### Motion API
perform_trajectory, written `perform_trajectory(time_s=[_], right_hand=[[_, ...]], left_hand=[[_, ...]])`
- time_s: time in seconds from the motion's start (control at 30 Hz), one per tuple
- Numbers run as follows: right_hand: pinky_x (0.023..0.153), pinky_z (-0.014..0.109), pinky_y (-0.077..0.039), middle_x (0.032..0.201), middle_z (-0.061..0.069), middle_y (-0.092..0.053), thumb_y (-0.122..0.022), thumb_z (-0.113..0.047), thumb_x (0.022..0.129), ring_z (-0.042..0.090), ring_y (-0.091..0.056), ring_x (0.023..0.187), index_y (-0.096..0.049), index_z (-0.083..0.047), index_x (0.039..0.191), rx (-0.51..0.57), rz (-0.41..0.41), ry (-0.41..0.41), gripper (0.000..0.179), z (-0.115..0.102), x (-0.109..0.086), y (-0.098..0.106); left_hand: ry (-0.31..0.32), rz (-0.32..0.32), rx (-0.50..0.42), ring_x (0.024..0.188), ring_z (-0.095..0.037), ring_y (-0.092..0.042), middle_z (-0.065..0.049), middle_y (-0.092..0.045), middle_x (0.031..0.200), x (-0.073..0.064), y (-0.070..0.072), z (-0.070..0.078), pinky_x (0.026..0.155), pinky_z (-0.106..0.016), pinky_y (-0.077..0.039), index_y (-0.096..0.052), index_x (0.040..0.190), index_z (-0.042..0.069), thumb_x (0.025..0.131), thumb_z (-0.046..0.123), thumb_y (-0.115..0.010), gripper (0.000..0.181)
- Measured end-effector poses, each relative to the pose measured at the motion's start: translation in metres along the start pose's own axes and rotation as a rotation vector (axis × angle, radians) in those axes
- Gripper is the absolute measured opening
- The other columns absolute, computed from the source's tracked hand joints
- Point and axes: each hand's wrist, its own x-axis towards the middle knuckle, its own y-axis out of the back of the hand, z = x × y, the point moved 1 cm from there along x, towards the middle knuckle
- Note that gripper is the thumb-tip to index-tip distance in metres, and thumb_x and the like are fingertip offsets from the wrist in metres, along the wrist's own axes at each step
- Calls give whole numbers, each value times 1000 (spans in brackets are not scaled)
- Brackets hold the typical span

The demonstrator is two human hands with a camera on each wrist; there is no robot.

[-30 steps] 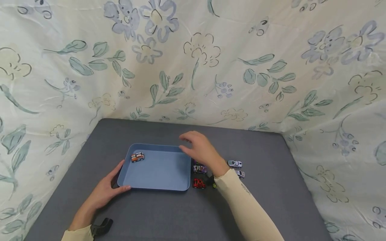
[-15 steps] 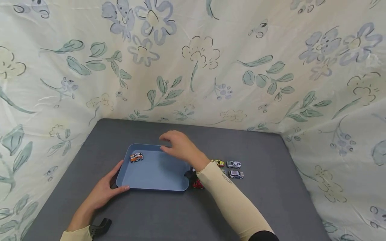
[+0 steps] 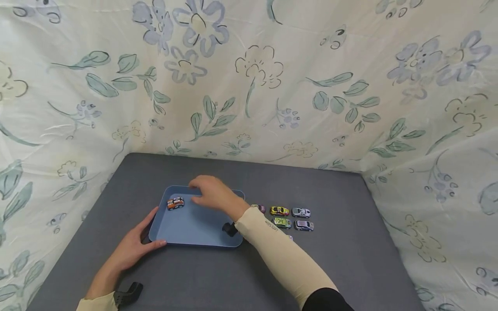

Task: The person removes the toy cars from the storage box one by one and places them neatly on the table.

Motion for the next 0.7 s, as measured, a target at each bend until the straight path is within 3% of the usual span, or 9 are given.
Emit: perform_trajectory(time_s=[0.3,0.7], right_hand=[[98,30,-54,130,5,-73,-80,-21,102,16,-68,113,-74,-9,136,-18,-63,-22,37,-2,19,-26],[94,29,-55,132,2,-72,-79,-26,103,13,-67,109,-72,-13,141,-90,-138,-46,40,-4,39,-45]], left_hand=[[32,-19,-9,160,-52,-19,-24,-21,177,-1,0,1,120,-75,-24,-18,176,22,91,47,-89,114],[-30,8,-66,159,-50,-25,-24,-25,176,2,1,-4,122,-71,-24,-24,175,18,89,39,-93,112]])
